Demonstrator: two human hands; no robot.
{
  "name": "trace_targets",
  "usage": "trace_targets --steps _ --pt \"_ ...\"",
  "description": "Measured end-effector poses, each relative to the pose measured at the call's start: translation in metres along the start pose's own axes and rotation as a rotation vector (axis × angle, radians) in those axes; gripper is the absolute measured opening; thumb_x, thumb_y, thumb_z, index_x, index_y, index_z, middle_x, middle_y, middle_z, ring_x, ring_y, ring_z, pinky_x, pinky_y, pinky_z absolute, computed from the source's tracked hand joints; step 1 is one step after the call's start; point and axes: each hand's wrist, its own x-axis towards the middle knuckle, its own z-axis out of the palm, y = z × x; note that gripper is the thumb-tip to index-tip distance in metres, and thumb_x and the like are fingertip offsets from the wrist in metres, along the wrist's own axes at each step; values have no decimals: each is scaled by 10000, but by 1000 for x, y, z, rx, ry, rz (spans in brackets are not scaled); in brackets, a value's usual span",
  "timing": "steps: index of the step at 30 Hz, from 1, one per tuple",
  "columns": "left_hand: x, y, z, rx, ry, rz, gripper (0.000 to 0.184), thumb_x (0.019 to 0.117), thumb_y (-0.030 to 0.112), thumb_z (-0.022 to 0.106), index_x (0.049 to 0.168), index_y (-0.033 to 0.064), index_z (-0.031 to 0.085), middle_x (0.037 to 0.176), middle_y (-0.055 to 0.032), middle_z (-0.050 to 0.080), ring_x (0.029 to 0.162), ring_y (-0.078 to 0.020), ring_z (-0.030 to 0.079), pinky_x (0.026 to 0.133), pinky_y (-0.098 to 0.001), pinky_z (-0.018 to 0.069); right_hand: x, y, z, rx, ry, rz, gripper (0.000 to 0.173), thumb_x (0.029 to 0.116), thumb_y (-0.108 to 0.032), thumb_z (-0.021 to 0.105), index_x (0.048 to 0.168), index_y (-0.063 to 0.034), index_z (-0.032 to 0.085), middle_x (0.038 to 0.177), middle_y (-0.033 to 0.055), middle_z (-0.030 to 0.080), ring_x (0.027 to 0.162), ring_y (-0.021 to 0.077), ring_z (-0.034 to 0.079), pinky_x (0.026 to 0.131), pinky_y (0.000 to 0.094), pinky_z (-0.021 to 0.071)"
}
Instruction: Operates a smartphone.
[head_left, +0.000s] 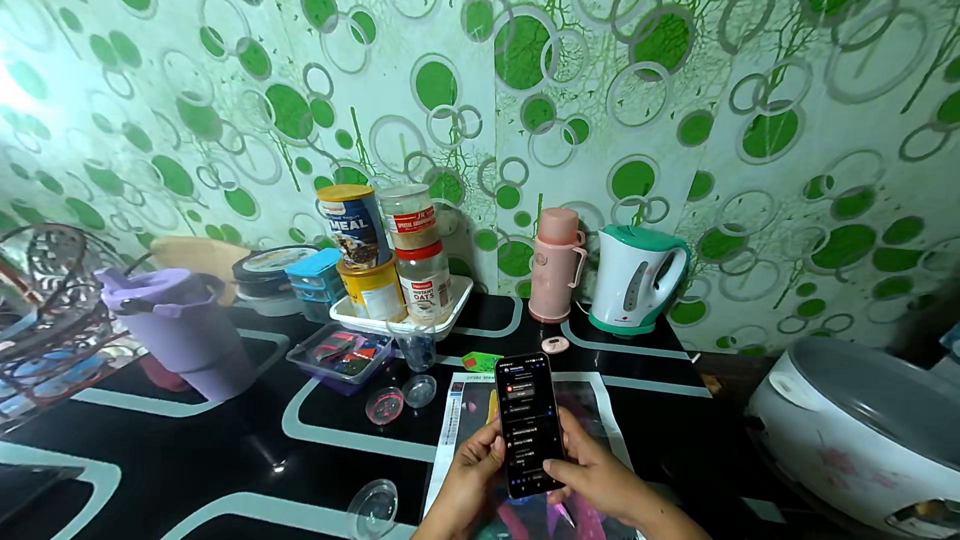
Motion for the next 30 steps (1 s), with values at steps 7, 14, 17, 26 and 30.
trace_targets --steps 7,14,17,26,30 --pt "-1 0 0 5 -4 1 343 1036 24 385 1310 3 592 1136 -93 753 1006 -189 744 922 -385 609 0 0 0 7 -1 8 701 959 -26 562 1555 -118 204 1310 119 620 1053 224 711 742 382 636" --pt "0 0 0 5 4 -5 345 1040 25 382 1315 6 590 1135 -96 753 1001 -192 746 918 -385 612 -1 -1 0 29 -13 39 726 960 -21 569 1562 -149 185 1339 116 606 1103 253 701 725 428 646" --pt "0 -1 -1 -2 -2 -3 345 1038 26 388 1316 1 591 1137 -98 752 1002 -192 745 919 -384 611 -2 -3 1 37 -2 45 721 957 -16 566 1559 -148 191 1343 117 603 1110 251 698 743 427 647" --pt "0 1 0 2 4 -11 346 1044 29 388 1331 1 578 1155 -100 745 1020 -193 740 938 -389 604 -2 -6 3 44 16 71 753 952 0 562 1575 -130 158 1319 138 610 1095 261 700 782 437 640" --pt "-1 3 2 8 3 -11 341 1038 25 389 1316 6 587 1139 -89 750 1009 -185 742 930 -382 606 -2 -5 3 42 17 70 745 949 6 561 1567 -131 169 1302 138 616 1078 259 706 772 426 642"
